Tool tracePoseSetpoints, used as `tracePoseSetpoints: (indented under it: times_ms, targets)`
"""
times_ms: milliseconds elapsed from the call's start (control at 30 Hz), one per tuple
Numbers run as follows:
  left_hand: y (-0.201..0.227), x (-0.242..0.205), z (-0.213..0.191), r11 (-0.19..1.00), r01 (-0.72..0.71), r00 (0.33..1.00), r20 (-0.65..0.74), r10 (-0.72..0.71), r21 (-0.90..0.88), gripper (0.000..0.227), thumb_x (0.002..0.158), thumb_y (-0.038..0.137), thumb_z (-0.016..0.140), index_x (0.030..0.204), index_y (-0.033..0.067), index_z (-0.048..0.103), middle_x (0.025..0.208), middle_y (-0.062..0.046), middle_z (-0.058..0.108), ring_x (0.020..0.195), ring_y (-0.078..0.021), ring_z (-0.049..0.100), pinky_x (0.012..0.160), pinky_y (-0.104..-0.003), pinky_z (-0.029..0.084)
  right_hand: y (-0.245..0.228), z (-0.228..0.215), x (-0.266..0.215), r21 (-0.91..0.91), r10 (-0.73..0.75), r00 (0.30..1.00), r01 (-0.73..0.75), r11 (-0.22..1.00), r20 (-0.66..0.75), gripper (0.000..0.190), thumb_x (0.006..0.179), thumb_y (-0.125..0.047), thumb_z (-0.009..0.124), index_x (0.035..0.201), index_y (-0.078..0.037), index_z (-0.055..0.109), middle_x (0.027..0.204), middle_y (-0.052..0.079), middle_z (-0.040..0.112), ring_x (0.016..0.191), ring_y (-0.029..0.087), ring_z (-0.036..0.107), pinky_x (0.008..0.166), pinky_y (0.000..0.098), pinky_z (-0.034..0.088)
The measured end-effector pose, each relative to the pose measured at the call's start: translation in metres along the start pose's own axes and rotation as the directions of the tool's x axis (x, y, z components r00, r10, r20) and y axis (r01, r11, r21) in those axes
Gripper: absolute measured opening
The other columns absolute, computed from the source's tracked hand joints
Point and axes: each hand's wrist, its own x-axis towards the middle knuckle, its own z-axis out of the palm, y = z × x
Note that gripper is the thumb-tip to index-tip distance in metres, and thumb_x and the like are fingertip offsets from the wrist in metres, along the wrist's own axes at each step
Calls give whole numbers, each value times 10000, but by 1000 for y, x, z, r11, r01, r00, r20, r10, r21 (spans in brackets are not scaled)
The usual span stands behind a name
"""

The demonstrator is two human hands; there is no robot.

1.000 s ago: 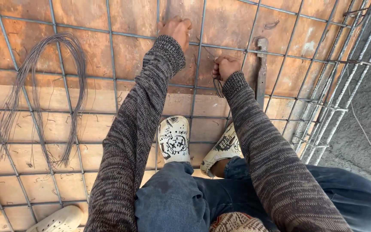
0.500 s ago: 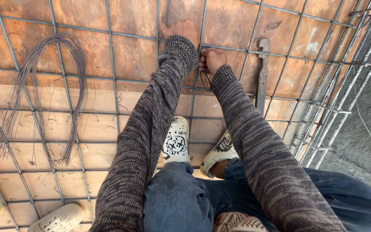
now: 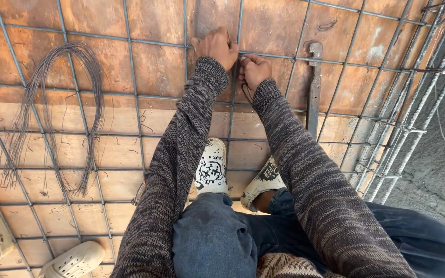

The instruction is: The person ties rebar by threading binding wire around the rebar grid intersections by hand and twisting and cutting the wire with pliers.

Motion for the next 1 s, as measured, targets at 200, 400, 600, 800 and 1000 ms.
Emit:
tracePoseSetpoints:
  times_ms: [200, 400, 600, 800, 1000]
  targets:
    - [-21, -5, 19, 905, -413, 897, -215, 386, -98, 113, 868, 169, 736, 909, 101, 655, 901, -70, 639, 821, -229, 634, 920, -520, 374, 11, -4, 1, 47, -114, 993, 112, 993, 28, 181, 968, -65, 610, 1063, 21, 737, 634, 13, 620, 499, 106, 555, 462, 273, 490]
    - [-24, -3, 25, 897, -431, 856, -358, 374, -94, 106, 846, 115, 736, 932, 78, 687, 925, -95, 651, 931, -293, 662, 840, -476, 479, 0, -3, -5, -38, -158, 987, 158, 987, -12, 156, 962, -44, 630, 1027, 48, 738, 630, 18, 605, 483, 105, 531, 429, 272, 448]
    - [-17, -20, 28, 914, -348, 919, -267, 289, -208, 98, 905, 136, 724, 947, 53, 693, 893, -118, 685, 876, -316, 668, 753, -475, 527, -9, -12, -7, -96, -146, 989, 145, 985, 2, 144, 984, -55, 621, 1002, 47, 722, 632, 39, 605, 480, 124, 546, 430, 286, 460]
    - [-30, -26, 56, 794, -549, 812, -395, 431, -261, 135, 937, 133, 700, 1046, 60, 736, 918, -94, 664, 935, -301, 642, 844, -446, 514, -50, -6, -51, 55, 50, 996, -54, 997, 73, 170, 976, -50, 590, 1051, 26, 722, 738, 84, 700, 573, 173, 668, 557, 312, 603]
    - [-24, -41, 41, 817, -571, 778, -370, 507, -82, 255, 937, 120, 674, 1166, 156, 779, 1053, -55, 615, 1081, -235, 552, 1008, -426, 403, -57, -15, -62, 63, 138, 988, -142, 988, 70, 228, 911, -2, 649, 1122, 67, 700, 844, 136, 737, 715, 218, 744, 667, 338, 654]
